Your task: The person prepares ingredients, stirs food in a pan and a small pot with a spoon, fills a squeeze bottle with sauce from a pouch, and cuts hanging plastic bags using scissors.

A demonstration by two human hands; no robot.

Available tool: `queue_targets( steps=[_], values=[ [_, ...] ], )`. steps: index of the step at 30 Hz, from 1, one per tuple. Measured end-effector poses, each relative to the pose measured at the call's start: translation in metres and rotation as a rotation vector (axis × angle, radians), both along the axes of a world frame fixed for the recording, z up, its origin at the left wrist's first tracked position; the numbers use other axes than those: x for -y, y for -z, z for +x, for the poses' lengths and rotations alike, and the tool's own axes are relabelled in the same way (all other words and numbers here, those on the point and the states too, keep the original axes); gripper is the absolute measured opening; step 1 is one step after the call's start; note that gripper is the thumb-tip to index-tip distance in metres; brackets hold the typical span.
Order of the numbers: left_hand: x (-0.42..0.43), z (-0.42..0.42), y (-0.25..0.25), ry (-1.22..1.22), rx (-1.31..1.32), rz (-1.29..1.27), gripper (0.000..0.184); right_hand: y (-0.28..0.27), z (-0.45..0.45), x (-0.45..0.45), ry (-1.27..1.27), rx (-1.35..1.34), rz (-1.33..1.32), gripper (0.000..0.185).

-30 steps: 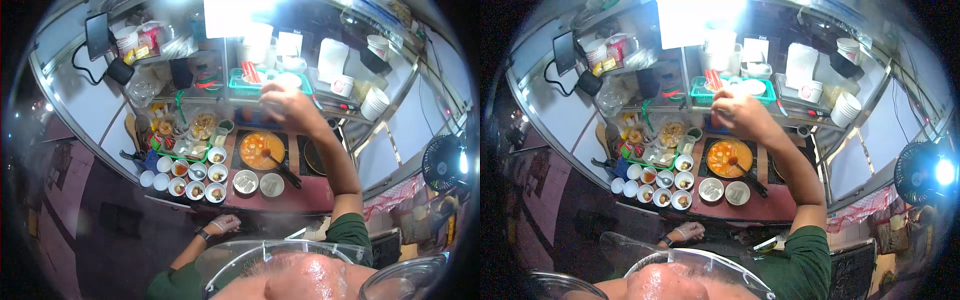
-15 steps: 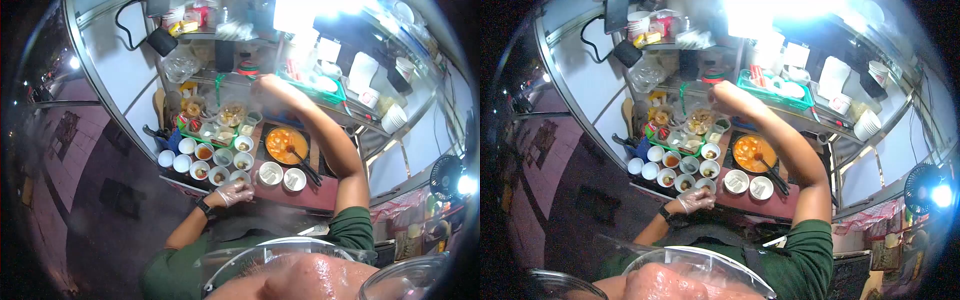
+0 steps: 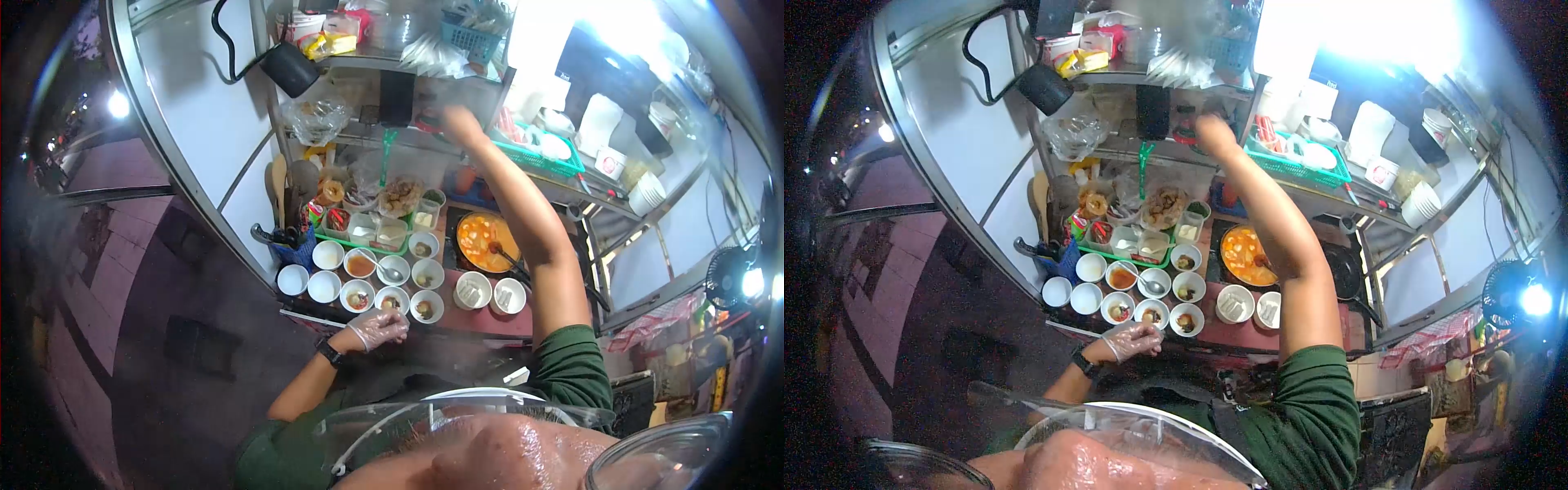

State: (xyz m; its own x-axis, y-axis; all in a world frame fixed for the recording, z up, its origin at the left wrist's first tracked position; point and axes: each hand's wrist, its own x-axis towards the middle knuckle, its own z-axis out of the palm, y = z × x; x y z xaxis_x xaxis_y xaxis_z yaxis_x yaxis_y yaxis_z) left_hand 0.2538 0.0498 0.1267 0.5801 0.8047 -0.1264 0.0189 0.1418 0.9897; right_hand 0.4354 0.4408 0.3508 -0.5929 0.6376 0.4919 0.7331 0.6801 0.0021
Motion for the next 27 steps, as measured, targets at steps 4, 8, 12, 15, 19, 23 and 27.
queue_targets(
  steps=[4, 8, 12, 15, 19, 23, 27],
  values=[
    [-0.015, -0.008, -0.012, -0.091, -0.095, 0.098, 0.025, -0.009, 0.005, 0.017, -0.075, -0.079, 0.133, 0.035],
    [-0.032, -0.016, -0.07, -0.529, -0.222, 0.607, 0.043, -0.051, 0.004, 0.147, -0.295, -0.076, 0.125, 0.03],
    [-0.068, -0.024, -0.128, -0.907, -0.47, 1.394, 0.062, -0.038, 0.01, 0.223, -0.519, 0.201, 0.075, 0.017],
    [-0.08, -0.026, -0.139, -0.77, -0.44, 1.236, 0.051, -0.023, 0.013, 0.27, -0.646, 0.151, 0.215, 0.025],
    [-0.091, -0.009, -0.127, -0.7, -0.267, 1.374, 0.036, -0.015, 0.032, 0.284, -0.635, -0.007, 0.316, 0.028],
    [-0.078, 0.023, -0.123, -0.763, 0.218, 0.675, 0.044, -0.008, 0.046, 0.28, -0.503, -0.591, -0.104, 0.048],
    [-0.069, 0.045, -0.14, -0.653, 0.511, 0.283, 0.065, 0.01, 0.06, 0.254, -0.566, -0.777, -0.509, 0.044]
  ],
)
